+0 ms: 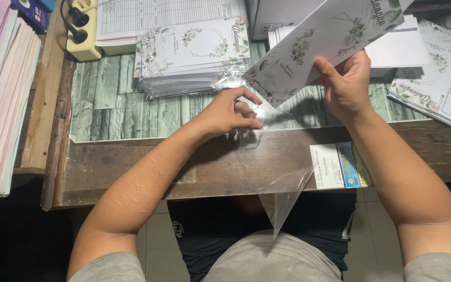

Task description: The person places printed invitations into plastic sleeves and then into paper envelopes by hand at a wooden desk.

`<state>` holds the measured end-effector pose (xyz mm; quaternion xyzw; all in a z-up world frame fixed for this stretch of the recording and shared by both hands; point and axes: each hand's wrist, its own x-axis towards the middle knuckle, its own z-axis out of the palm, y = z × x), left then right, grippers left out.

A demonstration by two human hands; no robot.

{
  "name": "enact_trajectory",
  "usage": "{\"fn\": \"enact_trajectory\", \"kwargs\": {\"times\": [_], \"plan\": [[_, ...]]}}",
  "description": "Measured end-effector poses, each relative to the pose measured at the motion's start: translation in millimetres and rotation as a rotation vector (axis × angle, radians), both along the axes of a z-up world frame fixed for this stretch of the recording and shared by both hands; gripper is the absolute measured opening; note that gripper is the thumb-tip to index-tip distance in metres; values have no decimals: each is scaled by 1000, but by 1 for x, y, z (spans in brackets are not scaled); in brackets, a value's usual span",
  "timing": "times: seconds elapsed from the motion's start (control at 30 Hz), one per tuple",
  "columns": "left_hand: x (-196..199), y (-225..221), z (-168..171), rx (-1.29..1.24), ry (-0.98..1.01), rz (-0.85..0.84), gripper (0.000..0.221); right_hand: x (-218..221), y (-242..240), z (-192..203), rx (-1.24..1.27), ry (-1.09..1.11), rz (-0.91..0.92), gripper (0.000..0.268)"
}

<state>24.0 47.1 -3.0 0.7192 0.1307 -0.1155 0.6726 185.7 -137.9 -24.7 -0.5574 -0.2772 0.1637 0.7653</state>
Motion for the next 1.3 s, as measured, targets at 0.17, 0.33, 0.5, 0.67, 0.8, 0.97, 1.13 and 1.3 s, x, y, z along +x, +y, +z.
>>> {"fn": "enact_trajectory", "kwargs": {"times": [0.17, 0.33, 0.5, 0.67, 0.8, 0.97, 1.13, 1.3], "plan": [[0, -2, 2, -42, -11, -11, 34, 6, 2, -6, 100, 95, -138, 43], [1, -5, 12, -24, 100, -12, 31, -15, -2, 22, 252, 27, 45, 58], [1, 0, 10, 22, -55, -140, 22, -26, 3, 24, 83, -104, 106, 49], [0, 4, 3, -43, -82, -165, 15, -15, 5, 5, 122, 92, -177, 40], [-4, 3, 19, -152, 37, -172, 22, 1, 6, 0, 69, 247, -467, 40], [1, 1, -2, -100, 108, -110, 73, -3, 7, -7, -95, 198, -204, 38], [1, 5, 4, -105, 109, -33, 55, -11, 8, 7, -228, 289, -142, 40], [1, 9, 16, -156, 93, 58, 61, -16, 6, 21, -348, 129, -42, 43]]}}
